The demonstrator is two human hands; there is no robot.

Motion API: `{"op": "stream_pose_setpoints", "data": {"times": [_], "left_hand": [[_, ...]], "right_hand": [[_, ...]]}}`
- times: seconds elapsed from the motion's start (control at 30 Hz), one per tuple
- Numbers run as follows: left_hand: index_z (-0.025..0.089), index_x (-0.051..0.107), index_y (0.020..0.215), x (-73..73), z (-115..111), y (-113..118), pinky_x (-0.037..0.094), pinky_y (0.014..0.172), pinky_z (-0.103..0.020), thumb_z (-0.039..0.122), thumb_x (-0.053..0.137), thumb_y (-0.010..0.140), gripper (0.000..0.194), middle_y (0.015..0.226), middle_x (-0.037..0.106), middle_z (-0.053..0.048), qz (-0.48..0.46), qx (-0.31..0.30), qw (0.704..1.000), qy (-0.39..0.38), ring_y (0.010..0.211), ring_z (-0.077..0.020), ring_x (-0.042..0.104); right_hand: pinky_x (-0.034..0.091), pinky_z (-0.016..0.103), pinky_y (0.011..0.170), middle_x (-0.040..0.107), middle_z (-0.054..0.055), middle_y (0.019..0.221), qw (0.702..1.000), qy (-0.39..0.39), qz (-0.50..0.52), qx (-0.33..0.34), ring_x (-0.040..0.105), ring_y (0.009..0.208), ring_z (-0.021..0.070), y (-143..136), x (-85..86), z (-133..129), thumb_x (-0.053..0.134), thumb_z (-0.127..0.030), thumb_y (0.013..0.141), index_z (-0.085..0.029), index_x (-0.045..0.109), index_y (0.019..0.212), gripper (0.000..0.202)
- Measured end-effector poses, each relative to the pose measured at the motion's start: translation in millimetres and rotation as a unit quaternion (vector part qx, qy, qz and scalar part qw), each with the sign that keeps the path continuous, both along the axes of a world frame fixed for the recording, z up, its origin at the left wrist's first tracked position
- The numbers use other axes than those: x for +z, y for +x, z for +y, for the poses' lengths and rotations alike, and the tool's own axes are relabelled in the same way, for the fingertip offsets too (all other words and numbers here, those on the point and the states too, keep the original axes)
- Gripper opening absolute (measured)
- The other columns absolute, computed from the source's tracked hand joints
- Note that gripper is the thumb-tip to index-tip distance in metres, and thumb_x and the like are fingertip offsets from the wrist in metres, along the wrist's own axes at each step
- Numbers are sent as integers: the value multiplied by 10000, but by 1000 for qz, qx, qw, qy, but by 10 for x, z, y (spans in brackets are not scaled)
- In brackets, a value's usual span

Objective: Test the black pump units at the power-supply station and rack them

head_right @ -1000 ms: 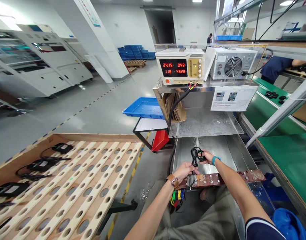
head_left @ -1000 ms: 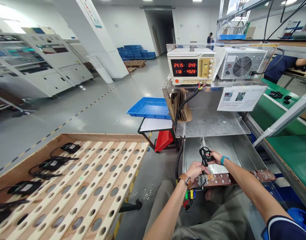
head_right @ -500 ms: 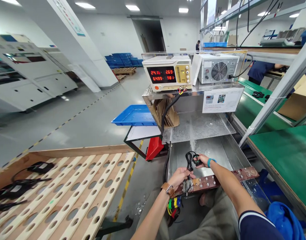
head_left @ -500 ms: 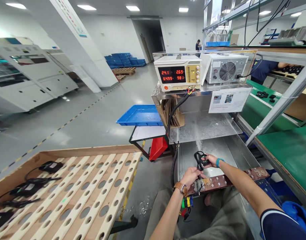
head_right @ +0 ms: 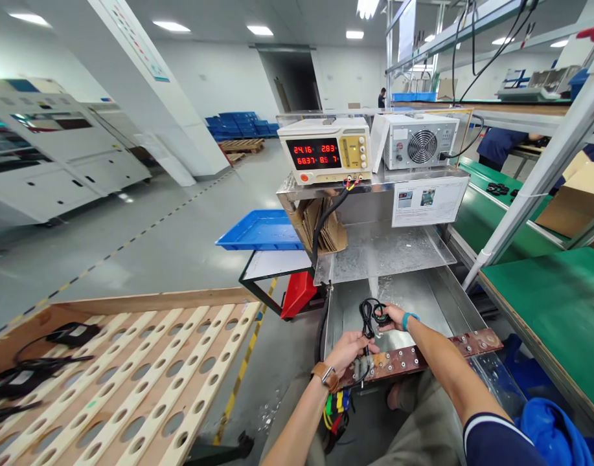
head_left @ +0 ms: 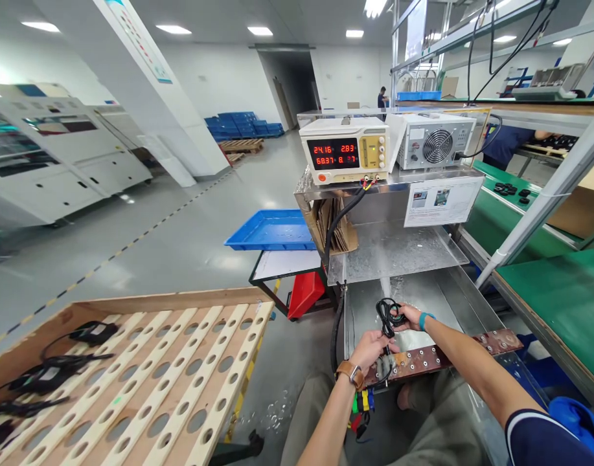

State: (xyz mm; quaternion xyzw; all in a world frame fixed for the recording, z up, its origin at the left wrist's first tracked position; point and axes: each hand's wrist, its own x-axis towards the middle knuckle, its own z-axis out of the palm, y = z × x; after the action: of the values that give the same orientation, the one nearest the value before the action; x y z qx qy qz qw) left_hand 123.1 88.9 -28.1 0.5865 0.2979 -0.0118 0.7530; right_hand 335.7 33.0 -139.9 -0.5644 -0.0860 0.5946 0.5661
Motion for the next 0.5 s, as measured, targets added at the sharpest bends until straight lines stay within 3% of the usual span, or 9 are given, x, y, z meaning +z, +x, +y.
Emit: {"op": "stream_pose_setpoints", "data": {"times": [0.1,0.33,0.5], "left_hand": [[103,634,763,-45,7,1,283,523,-217,450,667,677,359,690,706,-106,-1,5,1000,13,503,-96,466],[113,634,748,-170,31,-1,302,525,-223,434,679,638,342,684,701,-109,-6,10,1000,3,563,-139,542],[114,631,755,-118,20,-11,335,543,-227,454,671,647,359,667,696,-100,-10,10,1000,-1,569,-139,551]], "right_hand": [[600,461,745,600,41,850,1000,0,-9,2,625,781,213,-8,-41,-3,709,-178,745,-185,539,1002,309],[596,452,728,586,25,808,1000,16,-11,-1,618,744,207,-13,-187,17,687,-176,718,-197,522,934,273],[598,431,698,582,26,780,1000,11,-17,2,610,711,201,-41,-79,7,680,-172,728,-185,529,956,273]]}}
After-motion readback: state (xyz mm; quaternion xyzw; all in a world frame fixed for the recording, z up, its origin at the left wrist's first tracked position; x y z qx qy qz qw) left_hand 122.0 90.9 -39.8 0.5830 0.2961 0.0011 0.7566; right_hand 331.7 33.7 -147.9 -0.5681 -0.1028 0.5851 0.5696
